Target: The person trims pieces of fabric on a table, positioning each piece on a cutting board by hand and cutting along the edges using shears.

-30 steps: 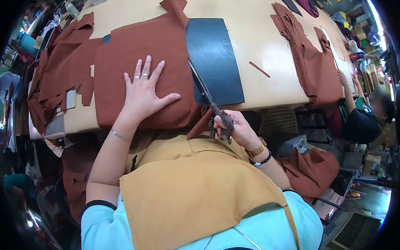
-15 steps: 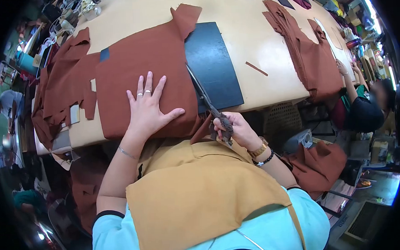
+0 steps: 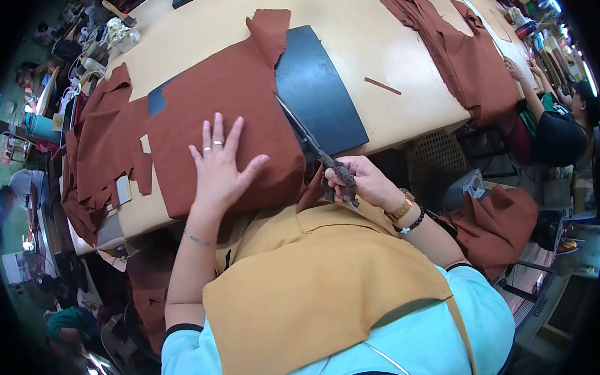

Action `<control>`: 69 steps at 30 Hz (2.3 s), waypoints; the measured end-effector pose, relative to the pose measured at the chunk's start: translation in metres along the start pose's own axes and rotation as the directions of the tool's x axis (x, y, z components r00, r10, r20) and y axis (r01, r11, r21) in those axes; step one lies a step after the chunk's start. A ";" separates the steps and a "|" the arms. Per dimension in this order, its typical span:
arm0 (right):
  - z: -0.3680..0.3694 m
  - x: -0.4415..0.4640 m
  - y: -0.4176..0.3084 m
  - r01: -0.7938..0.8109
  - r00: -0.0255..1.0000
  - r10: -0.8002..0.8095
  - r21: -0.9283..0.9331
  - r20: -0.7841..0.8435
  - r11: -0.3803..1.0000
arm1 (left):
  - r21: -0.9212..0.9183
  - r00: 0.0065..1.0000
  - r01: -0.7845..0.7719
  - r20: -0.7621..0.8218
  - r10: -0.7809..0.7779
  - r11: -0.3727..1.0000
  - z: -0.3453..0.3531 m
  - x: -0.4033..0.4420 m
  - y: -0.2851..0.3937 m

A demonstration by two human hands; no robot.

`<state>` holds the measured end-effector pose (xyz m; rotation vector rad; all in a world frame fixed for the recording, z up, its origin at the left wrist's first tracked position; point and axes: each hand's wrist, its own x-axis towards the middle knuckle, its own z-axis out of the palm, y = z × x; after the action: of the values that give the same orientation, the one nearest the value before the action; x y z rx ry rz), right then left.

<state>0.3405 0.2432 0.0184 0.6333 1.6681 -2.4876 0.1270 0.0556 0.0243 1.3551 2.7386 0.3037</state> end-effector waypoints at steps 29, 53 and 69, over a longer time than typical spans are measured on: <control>-0.006 0.008 0.003 -0.024 1.000 0.023 0.046 0.020 0.999 | 0.081 1.000 0.021 0.016 -0.022 0.996 0.001 -0.021 0.010; -0.008 0.016 0.005 -0.037 0.999 0.035 0.088 0.025 0.995 | 0.101 0.978 -0.203 0.060 0.198 0.974 -0.005 0.047 -0.031; -0.012 0.011 0.005 -0.026 0.996 0.021 0.064 0.081 0.998 | 0.105 0.998 -0.007 0.069 0.000 0.994 0.000 0.009 0.006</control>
<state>0.3359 0.2542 0.0065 0.5475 1.5492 -2.5239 0.1262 0.0666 0.0257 1.3676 2.7303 0.1117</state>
